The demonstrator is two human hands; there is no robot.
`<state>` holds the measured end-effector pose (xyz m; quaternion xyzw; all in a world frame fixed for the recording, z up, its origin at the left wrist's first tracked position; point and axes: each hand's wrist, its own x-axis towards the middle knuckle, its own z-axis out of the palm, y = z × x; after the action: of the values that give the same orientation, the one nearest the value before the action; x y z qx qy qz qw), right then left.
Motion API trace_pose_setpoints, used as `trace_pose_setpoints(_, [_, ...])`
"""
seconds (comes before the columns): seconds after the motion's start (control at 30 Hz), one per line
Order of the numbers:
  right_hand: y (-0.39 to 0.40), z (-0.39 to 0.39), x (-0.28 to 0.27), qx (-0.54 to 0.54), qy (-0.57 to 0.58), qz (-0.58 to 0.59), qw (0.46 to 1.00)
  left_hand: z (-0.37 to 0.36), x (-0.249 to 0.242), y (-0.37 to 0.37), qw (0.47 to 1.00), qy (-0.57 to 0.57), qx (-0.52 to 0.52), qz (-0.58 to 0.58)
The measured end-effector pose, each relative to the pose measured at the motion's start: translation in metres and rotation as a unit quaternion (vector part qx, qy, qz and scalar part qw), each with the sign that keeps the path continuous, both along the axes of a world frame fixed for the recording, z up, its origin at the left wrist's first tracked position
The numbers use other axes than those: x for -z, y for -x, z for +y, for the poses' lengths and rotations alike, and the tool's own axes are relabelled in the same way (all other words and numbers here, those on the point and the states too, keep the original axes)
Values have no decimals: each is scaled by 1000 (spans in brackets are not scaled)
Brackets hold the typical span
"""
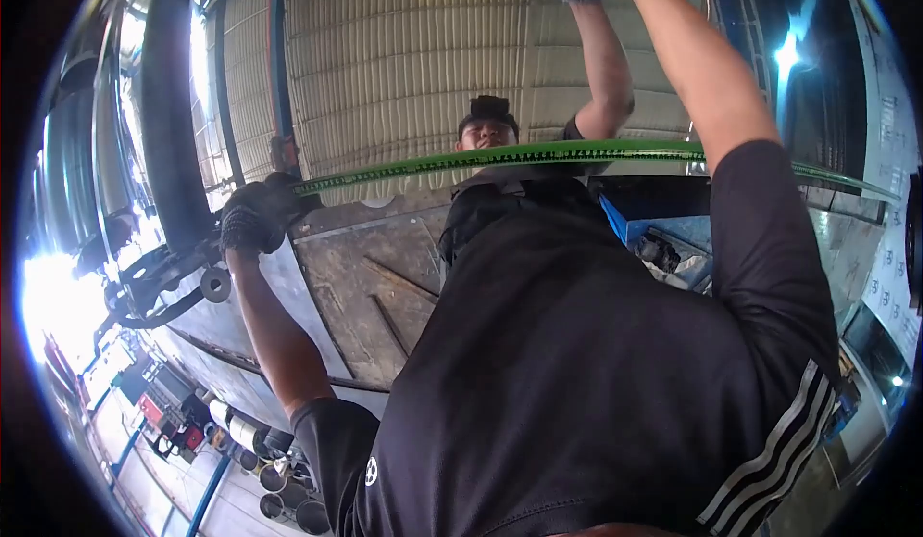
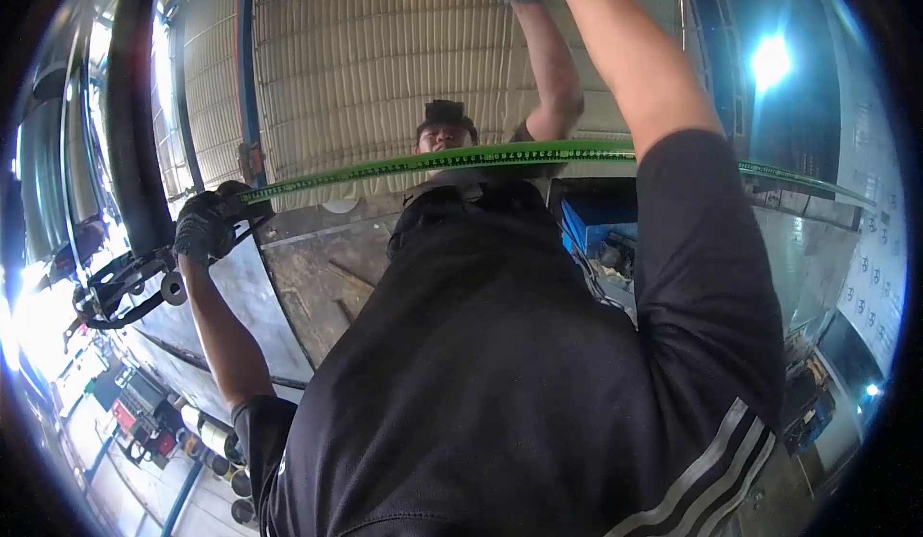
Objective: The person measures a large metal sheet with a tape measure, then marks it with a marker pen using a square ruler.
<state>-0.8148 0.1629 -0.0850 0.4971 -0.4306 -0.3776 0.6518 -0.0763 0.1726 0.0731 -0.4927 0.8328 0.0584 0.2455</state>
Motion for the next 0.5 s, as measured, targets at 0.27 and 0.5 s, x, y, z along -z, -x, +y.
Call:
trace_pose_setpoints(0.27, [-87, 213, -161, -86, 7, -926, 368, 8, -27, 37, 983, -33, 163, -72])
trace_pose_setpoints(0.5, [-84, 374, -125, -240, 244, -853, -394, 19, -33, 51, 976, -8, 205, -68])
